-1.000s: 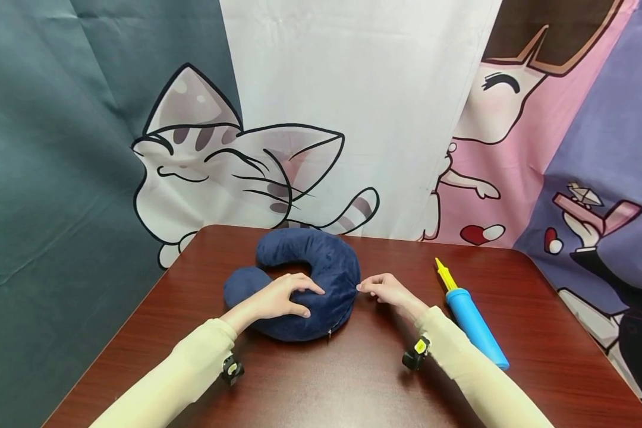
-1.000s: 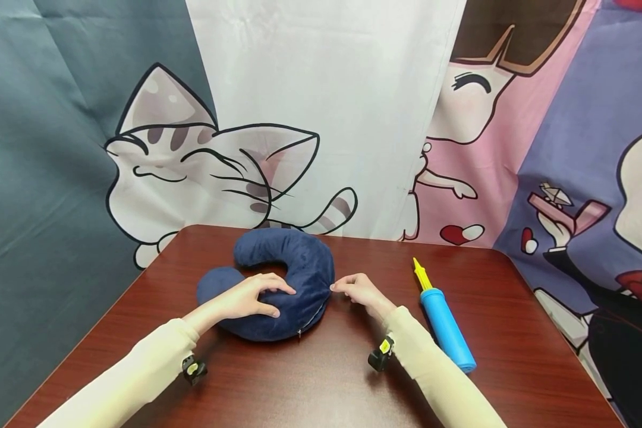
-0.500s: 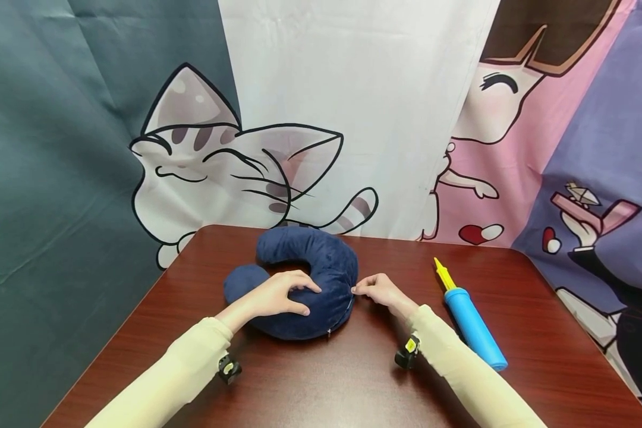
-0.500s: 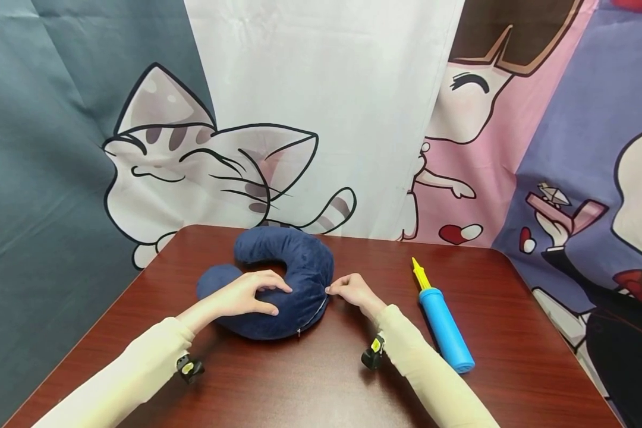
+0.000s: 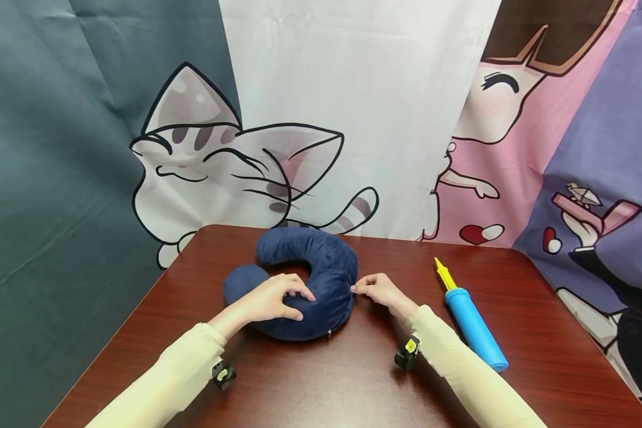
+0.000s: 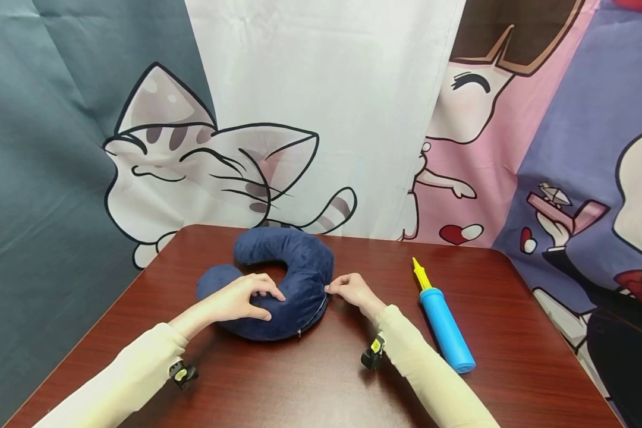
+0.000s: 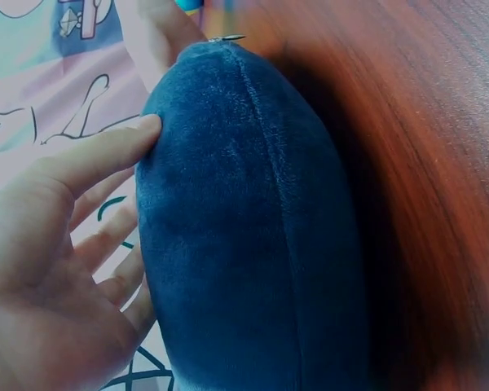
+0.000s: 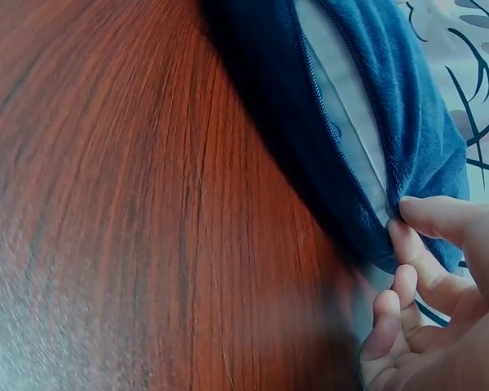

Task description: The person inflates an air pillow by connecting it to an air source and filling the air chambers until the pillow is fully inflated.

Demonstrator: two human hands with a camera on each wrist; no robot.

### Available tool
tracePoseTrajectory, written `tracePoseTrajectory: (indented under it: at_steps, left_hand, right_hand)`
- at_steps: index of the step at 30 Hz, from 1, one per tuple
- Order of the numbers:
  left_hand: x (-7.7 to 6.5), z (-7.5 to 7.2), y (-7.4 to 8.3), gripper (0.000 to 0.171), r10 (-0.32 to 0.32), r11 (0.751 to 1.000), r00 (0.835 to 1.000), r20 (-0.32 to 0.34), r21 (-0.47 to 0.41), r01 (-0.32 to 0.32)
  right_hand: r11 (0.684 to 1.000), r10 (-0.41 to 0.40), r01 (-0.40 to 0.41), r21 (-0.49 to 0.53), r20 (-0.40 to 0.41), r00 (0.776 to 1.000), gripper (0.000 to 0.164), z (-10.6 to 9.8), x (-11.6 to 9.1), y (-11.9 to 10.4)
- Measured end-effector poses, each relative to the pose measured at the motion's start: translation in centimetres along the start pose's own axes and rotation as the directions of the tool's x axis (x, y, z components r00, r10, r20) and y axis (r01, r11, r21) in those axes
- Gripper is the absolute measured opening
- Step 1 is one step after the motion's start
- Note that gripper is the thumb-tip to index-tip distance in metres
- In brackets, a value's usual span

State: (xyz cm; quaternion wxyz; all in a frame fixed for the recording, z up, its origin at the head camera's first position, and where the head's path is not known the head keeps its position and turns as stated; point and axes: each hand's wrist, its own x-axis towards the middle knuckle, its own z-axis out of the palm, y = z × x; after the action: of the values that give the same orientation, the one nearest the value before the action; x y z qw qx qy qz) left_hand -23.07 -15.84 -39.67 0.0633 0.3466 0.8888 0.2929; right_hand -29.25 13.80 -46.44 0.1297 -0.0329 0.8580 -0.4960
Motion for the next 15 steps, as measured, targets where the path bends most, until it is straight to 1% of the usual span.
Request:
tracePoseTrajectory:
  at_steps: [3, 6, 8, 11, 13, 15]
  left_hand:
    - [0.0, 0.1, -0.1, 0.033, -0.001, 1.000, 1.000, -0.003, -0.010, 0.001]
    - [0.0, 0.2, -0.3, 0.032, 0.000, 1.000, 1.000, -0.013, -0.013, 0.000]
    - [0.0, 0.3, -0.3, 0.032, -0.003, 1.000, 1.000, -0.022, -0.007, 0.003]
    - [0.2, 0.5, -0.4, 0.032, -0.005, 1.000, 0.999, -0.042, 0.009, 0.005]
    - [0.3, 0.7, -0.3, 0.032, -0.009, 1.000, 0.999, -0.052, 0.017, 0.010]
    - [0.4, 0.9, -0.2, 0.032, -0.015, 1.000, 0.998, -0.061, 0.021, 0.016]
  right_hand:
    - [1.000, 0.003, -0.002, 0.029, -0.018, 1.000, 0.017, -0.1, -0.4, -0.3]
    - [0.999, -0.045, 0.047, 0.021, -0.063, 0.997, 0.018, -0.2, -0.8, -0.5]
    - [0.996, -0.089, 0.091, 0.007, -0.104, 0.991, 0.018, -0.2, -1.2, -0.7]
    - [0.985, -0.174, 0.170, -0.035, -0.151, 0.973, 0.017, -0.2, -1.9, -0.9]
    - [0.972, -0.233, 0.226, -0.058, -0.159, 0.959, 0.015, -0.2, -2.5, -1.1]
    - [0.953, -0.300, 0.290, -0.083, -0.138, 0.944, 0.014, -0.1, -3.2, -1.3]
